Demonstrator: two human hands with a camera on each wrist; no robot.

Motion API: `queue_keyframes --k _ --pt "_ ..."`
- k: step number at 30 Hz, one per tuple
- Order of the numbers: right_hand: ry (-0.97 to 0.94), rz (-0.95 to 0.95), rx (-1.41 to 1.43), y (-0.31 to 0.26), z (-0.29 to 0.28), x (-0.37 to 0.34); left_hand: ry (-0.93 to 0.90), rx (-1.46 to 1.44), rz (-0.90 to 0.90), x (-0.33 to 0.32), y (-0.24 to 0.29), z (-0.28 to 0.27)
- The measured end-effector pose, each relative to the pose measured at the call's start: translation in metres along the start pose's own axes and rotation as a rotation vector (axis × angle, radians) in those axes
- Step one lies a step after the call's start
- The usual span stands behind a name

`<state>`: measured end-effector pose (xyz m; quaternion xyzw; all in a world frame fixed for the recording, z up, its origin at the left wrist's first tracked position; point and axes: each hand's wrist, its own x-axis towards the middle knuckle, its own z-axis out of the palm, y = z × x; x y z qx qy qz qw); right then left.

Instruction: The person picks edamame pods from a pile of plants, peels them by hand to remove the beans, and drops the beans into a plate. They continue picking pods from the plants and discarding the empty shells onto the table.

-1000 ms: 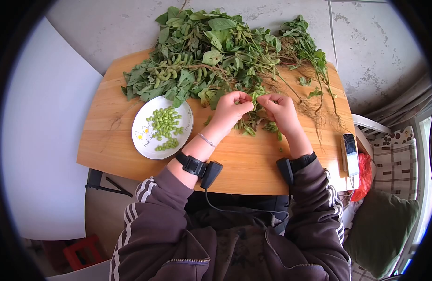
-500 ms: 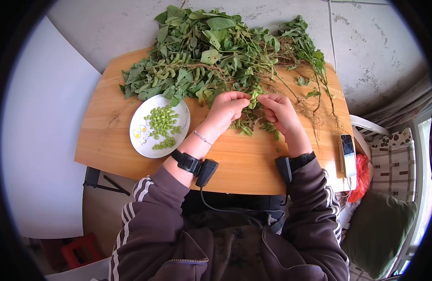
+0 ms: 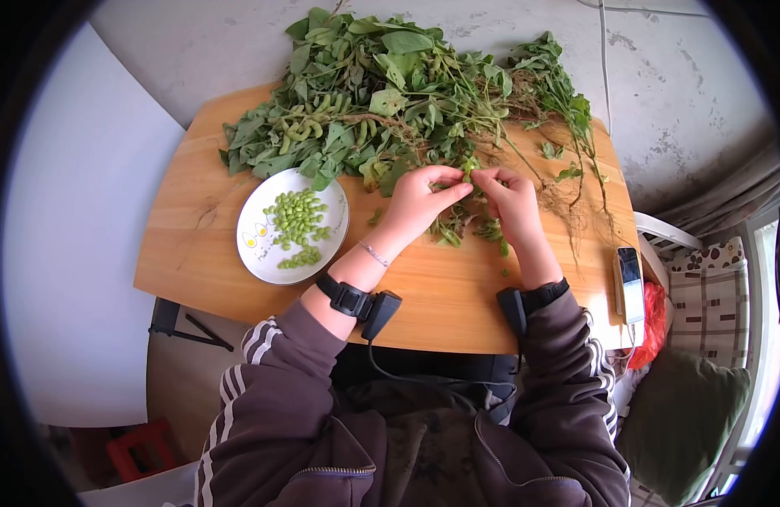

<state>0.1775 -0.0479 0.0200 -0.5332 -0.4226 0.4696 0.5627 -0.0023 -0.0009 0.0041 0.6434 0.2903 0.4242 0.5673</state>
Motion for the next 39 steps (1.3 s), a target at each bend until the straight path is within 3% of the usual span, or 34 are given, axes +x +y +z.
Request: queue_keyframes --k 2,5,8,14,29,32,36,39 --pt "0.024 -0.002 -0.020 -0.004 0.001 -0.001 0.009 -0.088 0.044 0.003 -0.007 0.000" --pt "0.086 -0.044 -0.067 -0.006 0.003 -0.002 -0.012 -0.174 -0.133 -0.002 0.012 -0.003" --pt "0.147 -0.279 -0.392 -0.004 0.001 0.000 -0.013 -0.235 -0.207 -0.001 0.009 -0.002" --pt "0.189 -0.494 -0.614 -0.008 0.010 -0.007 0.005 -0.222 -0.167 -0.002 0.011 -0.002" --pt "0.075 -0.037 -0.257 -0.012 0.002 -0.005 -0.020 -0.114 -0.088 -0.001 0.003 -0.001" --pt "0.083 -0.013 0.072 -0.004 -0.001 -0.002 -0.015 -0.062 -0.033 0.001 -0.005 0.000" --pt "-0.061 0.130 0.588 -0.007 -0.010 0.004 -0.011 -0.066 -0.117 -0.003 0.011 -0.001" --pt "-0.158 0.272 0.688 -0.008 -0.011 0.004 0.007 -0.107 -0.089 -0.002 0.007 -0.001"
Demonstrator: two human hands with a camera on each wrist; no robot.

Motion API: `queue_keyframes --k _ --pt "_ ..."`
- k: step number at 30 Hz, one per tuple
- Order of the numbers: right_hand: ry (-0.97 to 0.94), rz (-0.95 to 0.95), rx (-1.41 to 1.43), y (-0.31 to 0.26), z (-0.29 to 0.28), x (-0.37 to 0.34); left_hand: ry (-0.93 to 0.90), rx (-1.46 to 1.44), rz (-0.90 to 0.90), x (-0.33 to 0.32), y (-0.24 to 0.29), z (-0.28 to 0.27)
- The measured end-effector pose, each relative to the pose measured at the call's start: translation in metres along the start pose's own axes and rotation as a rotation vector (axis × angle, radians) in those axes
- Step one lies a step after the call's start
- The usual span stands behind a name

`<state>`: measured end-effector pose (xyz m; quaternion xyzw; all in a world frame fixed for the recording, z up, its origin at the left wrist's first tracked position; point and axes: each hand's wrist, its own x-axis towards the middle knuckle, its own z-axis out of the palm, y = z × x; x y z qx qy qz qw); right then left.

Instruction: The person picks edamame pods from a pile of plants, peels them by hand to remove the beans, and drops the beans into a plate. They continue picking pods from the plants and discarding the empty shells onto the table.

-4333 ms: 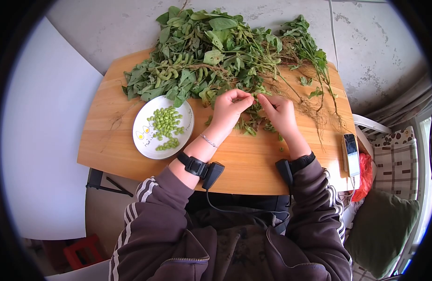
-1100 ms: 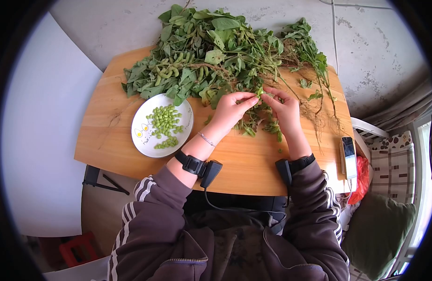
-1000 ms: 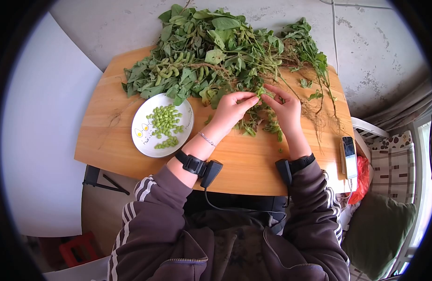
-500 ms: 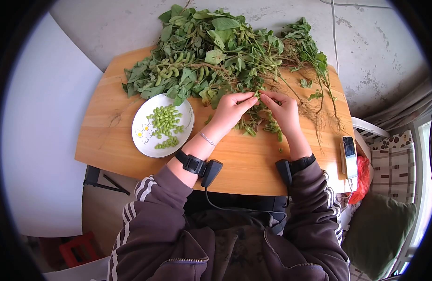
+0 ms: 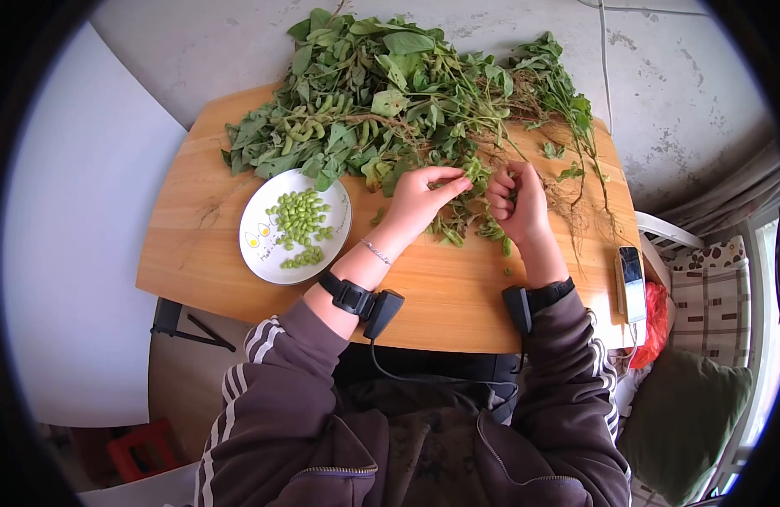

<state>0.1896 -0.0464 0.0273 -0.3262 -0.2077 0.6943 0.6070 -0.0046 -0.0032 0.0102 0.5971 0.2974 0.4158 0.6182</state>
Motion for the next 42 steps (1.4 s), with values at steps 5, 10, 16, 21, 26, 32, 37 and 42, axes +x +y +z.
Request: queue_keyframes --k 5,10,16,21,26,32,37,42 --pt "-0.015 0.019 -0.096 0.002 0.003 -0.002 0.050 0.042 0.046 0.002 -0.003 -0.002" --pt "0.099 -0.231 -0.638 0.009 0.011 -0.005 0.059 0.014 0.047 0.004 -0.006 -0.002" --pt "0.204 -0.555 -1.190 0.014 0.010 -0.001 0.072 0.034 0.048 0.003 -0.006 -0.004" --pt "0.201 -0.550 -1.295 0.014 0.011 -0.001 0.116 0.066 0.122 0.004 -0.007 -0.001" --pt "0.248 -0.436 -1.313 0.005 0.013 -0.007 0.116 0.198 0.201 0.002 -0.006 0.002" --pt "0.261 -0.467 -1.277 0.009 0.004 -0.001 0.110 0.239 0.166 0.001 -0.006 0.003" --pt "0.308 -0.516 -1.218 0.012 0.007 -0.001 0.036 0.228 0.137 -0.001 -0.006 0.003" --pt "0.306 -0.346 -0.946 0.010 0.009 -0.003 0.005 0.181 0.088 0.000 -0.006 0.004"
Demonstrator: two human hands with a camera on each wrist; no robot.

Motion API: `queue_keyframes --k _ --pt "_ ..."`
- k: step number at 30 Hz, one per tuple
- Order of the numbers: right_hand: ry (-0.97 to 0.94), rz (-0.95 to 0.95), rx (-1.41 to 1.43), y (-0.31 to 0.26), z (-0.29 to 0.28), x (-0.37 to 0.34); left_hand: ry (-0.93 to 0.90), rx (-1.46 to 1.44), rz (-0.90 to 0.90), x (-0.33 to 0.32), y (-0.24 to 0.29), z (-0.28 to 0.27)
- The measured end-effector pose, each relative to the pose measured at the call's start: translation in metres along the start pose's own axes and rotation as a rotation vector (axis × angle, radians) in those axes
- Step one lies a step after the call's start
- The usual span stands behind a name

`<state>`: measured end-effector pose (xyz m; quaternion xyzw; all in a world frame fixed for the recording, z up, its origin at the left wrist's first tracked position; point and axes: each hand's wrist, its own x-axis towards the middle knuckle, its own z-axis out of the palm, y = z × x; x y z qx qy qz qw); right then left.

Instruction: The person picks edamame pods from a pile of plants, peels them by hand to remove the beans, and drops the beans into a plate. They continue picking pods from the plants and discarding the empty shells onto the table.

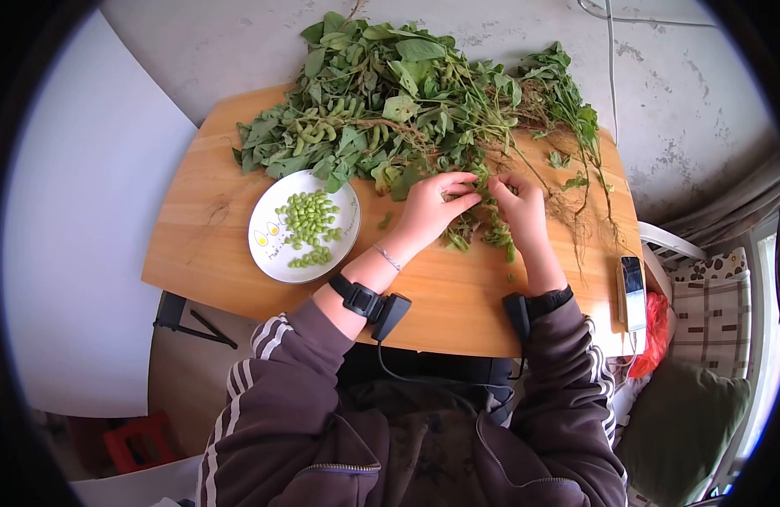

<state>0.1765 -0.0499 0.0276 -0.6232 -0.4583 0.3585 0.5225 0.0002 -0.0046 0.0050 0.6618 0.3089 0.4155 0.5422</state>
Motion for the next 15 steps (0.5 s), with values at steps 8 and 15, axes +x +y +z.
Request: queue_keyframes --k 8,15 --pt "-0.193 0.422 0.880 0.002 -0.008 0.009 0.077 -0.005 0.013 -0.001 0.002 -0.001" --pt "-0.345 0.285 0.648 0.000 -0.004 0.004 0.099 -0.060 0.140 0.008 -0.019 -0.002"
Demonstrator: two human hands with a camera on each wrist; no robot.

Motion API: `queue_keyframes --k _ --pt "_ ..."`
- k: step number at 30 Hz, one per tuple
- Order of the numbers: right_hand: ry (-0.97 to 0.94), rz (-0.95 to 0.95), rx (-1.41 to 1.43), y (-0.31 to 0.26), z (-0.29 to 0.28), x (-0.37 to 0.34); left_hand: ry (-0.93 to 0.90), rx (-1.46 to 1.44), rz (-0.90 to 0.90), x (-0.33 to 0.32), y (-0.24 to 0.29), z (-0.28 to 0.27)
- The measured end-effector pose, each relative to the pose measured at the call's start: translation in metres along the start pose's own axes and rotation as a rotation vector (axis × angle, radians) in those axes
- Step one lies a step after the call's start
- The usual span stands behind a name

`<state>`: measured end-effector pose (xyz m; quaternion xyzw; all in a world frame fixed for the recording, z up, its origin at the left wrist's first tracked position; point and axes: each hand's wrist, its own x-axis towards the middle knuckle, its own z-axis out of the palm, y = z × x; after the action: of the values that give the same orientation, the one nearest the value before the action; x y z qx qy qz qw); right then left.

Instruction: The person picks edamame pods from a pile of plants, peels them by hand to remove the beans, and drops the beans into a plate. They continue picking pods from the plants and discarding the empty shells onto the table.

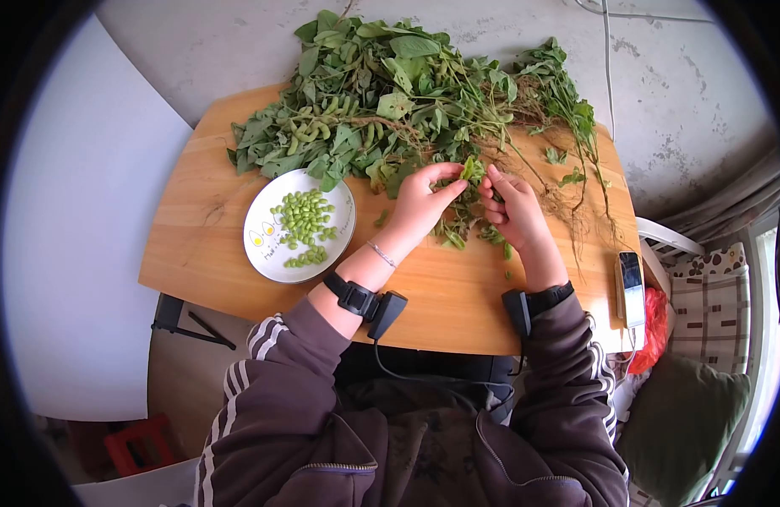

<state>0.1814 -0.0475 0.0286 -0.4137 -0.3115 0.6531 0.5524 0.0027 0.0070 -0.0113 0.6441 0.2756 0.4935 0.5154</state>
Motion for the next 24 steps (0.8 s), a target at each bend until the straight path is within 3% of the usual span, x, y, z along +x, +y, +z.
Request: queue_keyframes --k 3,7,10,13,16,24 --pt "-0.056 -0.020 -0.032 0.002 -0.001 0.002 0.037 -0.086 -0.156 -0.001 0.004 -0.001" --pt "0.032 -0.066 -0.175 0.003 -0.003 0.002 0.013 -0.254 -0.147 -0.002 0.017 -0.001" --pt "0.219 -0.153 -0.567 -0.002 0.010 -0.007 0.019 -0.251 -0.155 -0.002 0.019 -0.001" --pt "0.230 -0.328 -0.754 0.005 0.006 -0.002 0.026 -0.226 -0.216 -0.003 0.023 0.000" --pt "0.234 -0.386 -0.843 0.005 0.006 -0.001 -0.008 -0.238 -0.285 -0.003 0.028 -0.002" --pt "0.251 -0.245 -0.639 0.004 0.006 -0.003 -0.073 -0.121 -0.278 -0.003 0.027 -0.004"
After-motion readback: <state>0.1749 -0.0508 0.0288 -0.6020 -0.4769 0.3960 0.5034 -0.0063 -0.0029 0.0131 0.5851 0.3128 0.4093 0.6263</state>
